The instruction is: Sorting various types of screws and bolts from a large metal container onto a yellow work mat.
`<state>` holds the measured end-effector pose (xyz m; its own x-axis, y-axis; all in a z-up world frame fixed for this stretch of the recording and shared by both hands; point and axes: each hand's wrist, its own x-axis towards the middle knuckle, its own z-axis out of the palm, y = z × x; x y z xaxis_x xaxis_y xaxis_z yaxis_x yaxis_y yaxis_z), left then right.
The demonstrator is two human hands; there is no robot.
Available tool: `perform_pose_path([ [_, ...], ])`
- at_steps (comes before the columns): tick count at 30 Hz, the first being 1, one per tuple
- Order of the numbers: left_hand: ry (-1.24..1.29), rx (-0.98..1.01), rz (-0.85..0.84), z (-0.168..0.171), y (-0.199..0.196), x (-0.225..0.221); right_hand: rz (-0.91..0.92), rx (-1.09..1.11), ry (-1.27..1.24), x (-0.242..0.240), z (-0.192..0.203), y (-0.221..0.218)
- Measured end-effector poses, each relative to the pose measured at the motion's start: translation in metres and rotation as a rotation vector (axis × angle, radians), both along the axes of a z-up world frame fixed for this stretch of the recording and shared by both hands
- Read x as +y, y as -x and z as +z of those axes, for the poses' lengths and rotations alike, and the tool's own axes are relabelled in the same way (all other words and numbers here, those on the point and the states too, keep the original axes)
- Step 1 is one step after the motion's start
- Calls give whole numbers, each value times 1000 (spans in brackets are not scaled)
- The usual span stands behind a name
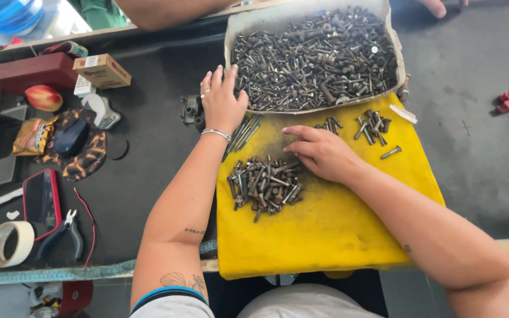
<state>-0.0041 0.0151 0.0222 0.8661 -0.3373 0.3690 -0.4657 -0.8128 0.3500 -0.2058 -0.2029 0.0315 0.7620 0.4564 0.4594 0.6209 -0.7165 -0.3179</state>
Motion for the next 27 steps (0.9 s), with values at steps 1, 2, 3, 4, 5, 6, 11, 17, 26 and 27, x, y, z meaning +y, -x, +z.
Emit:
perform_pose_path([
  [1, 6, -4, 9, -3, -1, -1, 9, -4, 6, 0, -3, -1],
  [2, 17, -15, -3, -5, -3, -1, 14, -12, 32, 0, -5, -2],
  [3, 26, -21, -12, -10, -3, 0, 22, -15, 56, 1, -9, -2],
  [4, 30, -21, 0, -8, -2, 0, 34, -15, 61, 3, -8, -1],
  [5, 11, -19, 0, -6, -2, 0, 18, 30, 49, 5, -7, 0],
  [6, -8, -16, 0, -3, -2, -1, 3, 75, 37, 7, -5, 0],
  [11, -106, -301, -81, 14, -18, -12, -11, 117, 41, 5, -9, -4],
  [17, -327, -262, -95, 14, -72, -55, -8, 129, 15, 3, -11, -3],
  [26, -547, -300, -115, -2, -115, -74, 17, 83, -14, 1, -8, -1],
  [27, -551, -267, -160, 3, -116, -71, 26, 87, -8, 2, -5, -2],
])
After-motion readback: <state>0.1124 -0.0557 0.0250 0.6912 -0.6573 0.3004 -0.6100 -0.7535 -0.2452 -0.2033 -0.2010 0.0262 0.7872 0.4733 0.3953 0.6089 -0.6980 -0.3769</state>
